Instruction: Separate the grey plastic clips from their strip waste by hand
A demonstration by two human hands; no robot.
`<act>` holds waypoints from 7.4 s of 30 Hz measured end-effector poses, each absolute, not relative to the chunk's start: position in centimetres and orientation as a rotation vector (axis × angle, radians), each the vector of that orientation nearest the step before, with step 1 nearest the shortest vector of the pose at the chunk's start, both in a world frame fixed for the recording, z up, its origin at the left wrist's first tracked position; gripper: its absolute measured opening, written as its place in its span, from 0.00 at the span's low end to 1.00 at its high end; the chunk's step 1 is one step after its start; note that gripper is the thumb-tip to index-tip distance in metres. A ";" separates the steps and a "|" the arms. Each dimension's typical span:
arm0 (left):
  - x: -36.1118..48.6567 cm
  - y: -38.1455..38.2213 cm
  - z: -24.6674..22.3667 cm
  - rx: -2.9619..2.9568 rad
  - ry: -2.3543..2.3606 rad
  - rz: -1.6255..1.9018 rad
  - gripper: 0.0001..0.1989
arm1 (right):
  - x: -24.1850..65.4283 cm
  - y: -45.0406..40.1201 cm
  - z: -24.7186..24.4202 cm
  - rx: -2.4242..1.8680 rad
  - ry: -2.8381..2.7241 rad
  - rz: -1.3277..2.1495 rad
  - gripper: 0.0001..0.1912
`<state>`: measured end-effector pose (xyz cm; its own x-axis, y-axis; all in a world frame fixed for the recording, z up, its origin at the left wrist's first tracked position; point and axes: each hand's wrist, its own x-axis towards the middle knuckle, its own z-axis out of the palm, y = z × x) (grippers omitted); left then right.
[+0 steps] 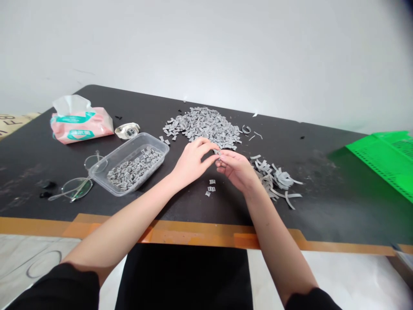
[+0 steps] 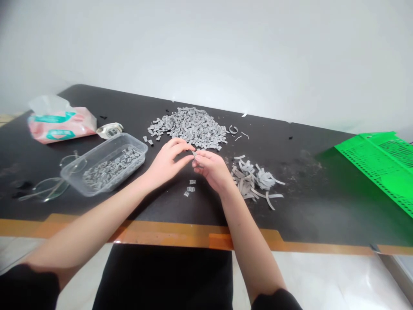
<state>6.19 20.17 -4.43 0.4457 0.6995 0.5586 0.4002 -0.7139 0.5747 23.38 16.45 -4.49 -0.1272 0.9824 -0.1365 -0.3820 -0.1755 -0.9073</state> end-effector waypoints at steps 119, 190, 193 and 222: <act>7.1 19.0 -4.0 2.144 1.244 0.936 0.07 | 23.0 16.5 -4.8 -1.213 -1.025 1.063 0.08; 6.5 20.0 -5.1 2.215 1.011 0.216 0.05 | 28.0 17.7 -5.2 -2.037 -1.491 0.783 0.07; 6.4 20.2 -4.9 2.126 1.032 0.268 0.06 | 26.8 17.3 -5.2 -1.720 -1.308 1.079 0.05; 6.6 21.0 -4.9 0.981 0.755 0.678 0.08 | 24.6 17.1 -5.2 -1.414 -1.312 1.183 0.08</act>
<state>6.59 20.98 -4.85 0.5654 0.7868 -0.2473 -0.1616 0.3997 0.9023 24.56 17.10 -5.19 0.0016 0.9961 -0.0885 0.1907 -0.0871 -0.9778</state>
